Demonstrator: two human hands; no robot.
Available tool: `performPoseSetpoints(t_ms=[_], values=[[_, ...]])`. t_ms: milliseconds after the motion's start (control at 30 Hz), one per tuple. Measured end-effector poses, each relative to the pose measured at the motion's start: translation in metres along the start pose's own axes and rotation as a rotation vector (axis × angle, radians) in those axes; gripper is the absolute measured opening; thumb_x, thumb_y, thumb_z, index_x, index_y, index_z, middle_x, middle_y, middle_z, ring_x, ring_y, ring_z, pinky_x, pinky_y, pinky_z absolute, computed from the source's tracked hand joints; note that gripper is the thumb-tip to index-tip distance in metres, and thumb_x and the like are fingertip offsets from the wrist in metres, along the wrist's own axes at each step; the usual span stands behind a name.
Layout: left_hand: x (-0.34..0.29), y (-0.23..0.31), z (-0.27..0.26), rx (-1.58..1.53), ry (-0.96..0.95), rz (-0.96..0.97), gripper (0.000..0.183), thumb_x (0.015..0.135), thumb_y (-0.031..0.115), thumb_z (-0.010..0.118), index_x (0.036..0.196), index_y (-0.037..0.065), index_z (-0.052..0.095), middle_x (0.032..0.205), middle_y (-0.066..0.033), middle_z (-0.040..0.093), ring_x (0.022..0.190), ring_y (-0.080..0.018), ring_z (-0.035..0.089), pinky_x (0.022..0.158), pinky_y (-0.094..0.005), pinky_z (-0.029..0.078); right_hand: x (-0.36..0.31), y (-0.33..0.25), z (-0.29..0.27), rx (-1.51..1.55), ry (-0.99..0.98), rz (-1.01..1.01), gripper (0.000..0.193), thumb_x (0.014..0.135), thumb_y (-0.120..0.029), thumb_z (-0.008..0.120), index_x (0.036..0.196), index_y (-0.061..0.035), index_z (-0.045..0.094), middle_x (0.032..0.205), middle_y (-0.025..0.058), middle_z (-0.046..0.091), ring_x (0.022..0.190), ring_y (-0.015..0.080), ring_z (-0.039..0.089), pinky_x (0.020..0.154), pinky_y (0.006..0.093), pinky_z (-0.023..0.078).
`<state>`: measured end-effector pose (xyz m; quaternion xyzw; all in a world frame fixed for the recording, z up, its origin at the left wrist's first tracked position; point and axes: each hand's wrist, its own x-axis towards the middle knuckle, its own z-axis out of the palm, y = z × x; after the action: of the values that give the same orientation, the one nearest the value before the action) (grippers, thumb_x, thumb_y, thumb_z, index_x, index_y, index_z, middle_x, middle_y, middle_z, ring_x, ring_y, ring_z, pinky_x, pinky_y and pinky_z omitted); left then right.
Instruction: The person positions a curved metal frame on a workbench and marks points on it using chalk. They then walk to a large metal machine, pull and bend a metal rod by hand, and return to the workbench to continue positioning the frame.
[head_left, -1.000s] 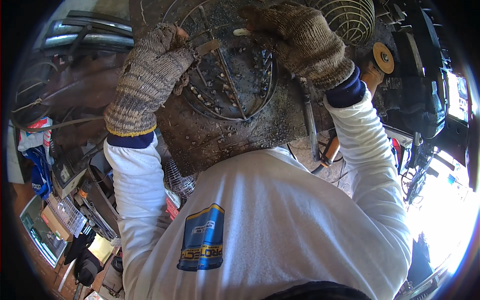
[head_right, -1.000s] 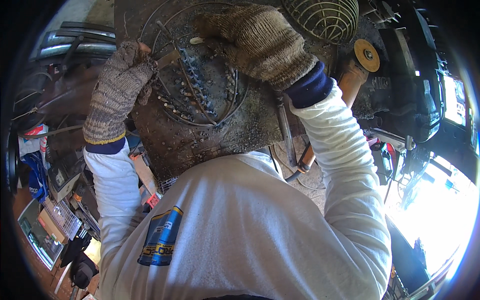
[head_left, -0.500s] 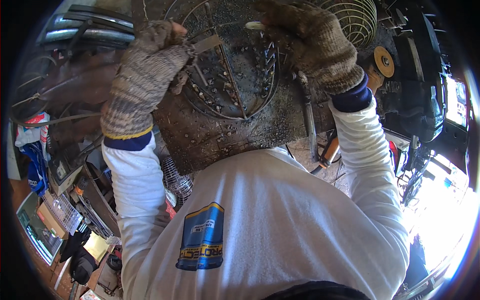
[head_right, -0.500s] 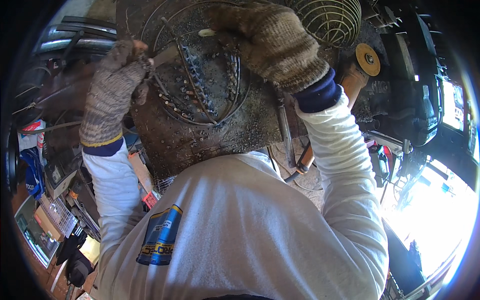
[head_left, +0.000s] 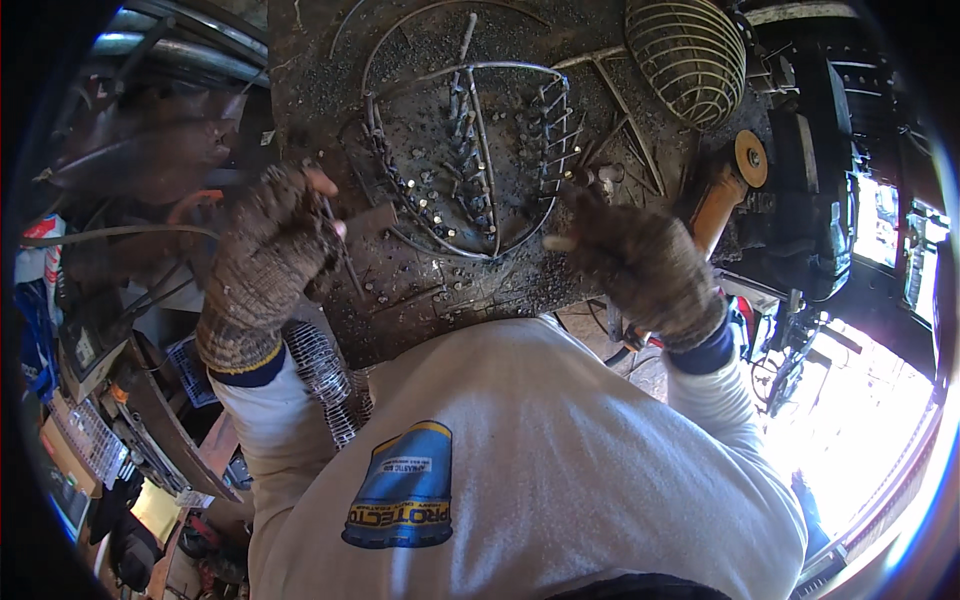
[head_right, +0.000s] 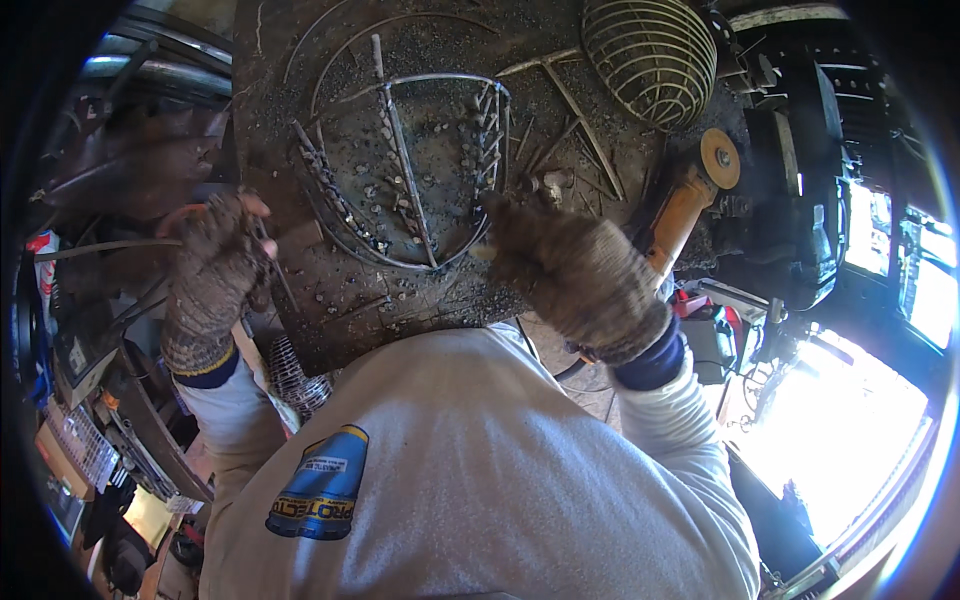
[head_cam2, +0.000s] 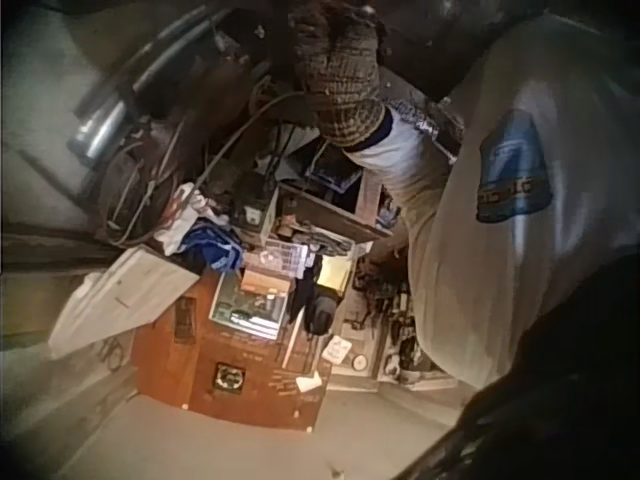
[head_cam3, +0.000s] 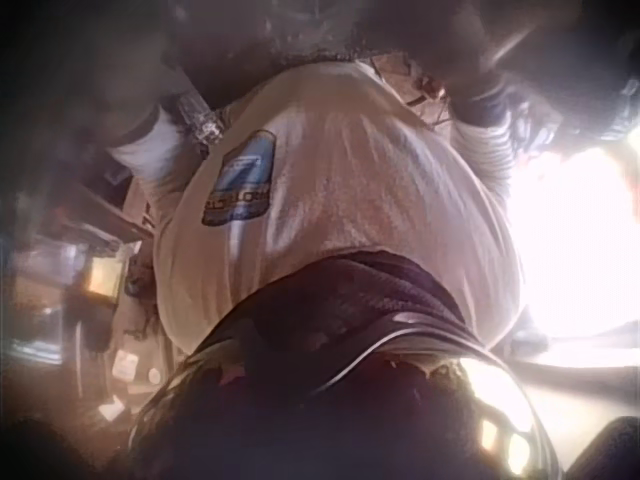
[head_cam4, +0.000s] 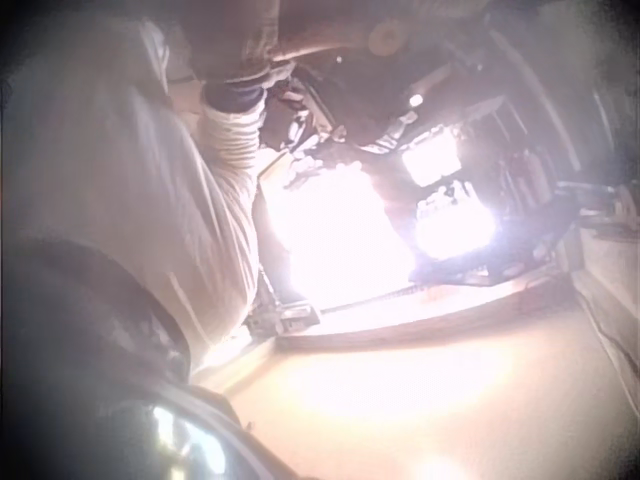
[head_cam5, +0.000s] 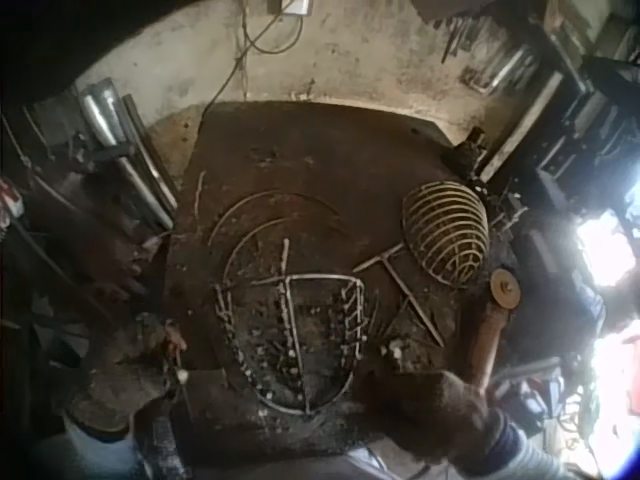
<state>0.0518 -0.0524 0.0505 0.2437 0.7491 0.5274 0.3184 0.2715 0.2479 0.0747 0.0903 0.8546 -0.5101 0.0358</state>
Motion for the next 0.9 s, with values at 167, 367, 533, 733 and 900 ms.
performPoseSetpoints(t_ms=[167,367,533,733,900], values=[[-0.012,-0.036,0.013,-0.008,-0.124,0.022,0.028,0.086,-0.003,0.069,0.112,0.006,0.062,0.092,0.0047,0.055,0.077,-0.0055,0.051,0.065,-0.0229,0.043,0.000,-0.007,0.027,-0.450,-0.199,0.238,0.032,0.094,-0.011,0.064,0.124,0.0000,0.064,0.104,0.0192,0.073,0.086,0.0296,0.073,0.080,0.0372,0.059],[-0.014,-0.051,0.031,0.248,-0.128,0.347,0.031,0.083,0.005,0.072,0.112,0.005,0.063,0.087,-0.0020,0.062,0.075,-0.0160,0.060,0.068,-0.0304,0.050,-0.001,0.030,0.044,-0.694,-0.160,0.046,0.038,0.097,-0.015,0.061,0.131,0.0001,0.057,0.111,0.0179,0.071,0.098,0.0308,0.070,0.087,0.0383,0.057],[-0.019,-0.021,0.042,0.456,-0.177,0.077,0.033,0.082,0.014,0.075,0.112,0.005,0.066,0.095,-0.0101,0.069,0.089,-0.0251,0.068,0.079,-0.0364,0.055,0.001,0.036,0.050,-0.719,-0.268,0.106,0.043,0.096,-0.017,0.063,0.133,0.0021,0.054,0.115,0.0174,0.068,0.104,0.0293,0.068,0.089,0.0378,0.057],[-0.023,-0.042,0.051,0.548,-0.132,0.077,0.037,0.087,0.036,0.073,0.114,0.011,0.066,0.104,-0.0131,0.072,0.093,-0.0331,0.070,0.081,-0.0447,0.057,0.001,0.044,0.053,-0.816,-0.311,0.122,0.036,0.095,-0.020,0.064,0.126,-0.0029,0.059,0.113,0.0158,0.069,0.102,0.0294,0.069,0.087,0.0378,0.057],[-0.023,-0.043,0.053,0.682,-0.090,0.162,0.037,0.087,0.038,0.073,0.111,0.011,0.067,0.097,-0.0145,0.071,0.086,-0.0348,0.070,0.075,-0.0463,0.058,-0.010,0.079,0.061,-0.681,-0.228,0.192,0.035,0.095,-0.022,0.064,0.125,-0.0052,0.060,0.110,0.0157,0.069,0.100,0.0303,0.069,0.086,0.0394,0.056]])
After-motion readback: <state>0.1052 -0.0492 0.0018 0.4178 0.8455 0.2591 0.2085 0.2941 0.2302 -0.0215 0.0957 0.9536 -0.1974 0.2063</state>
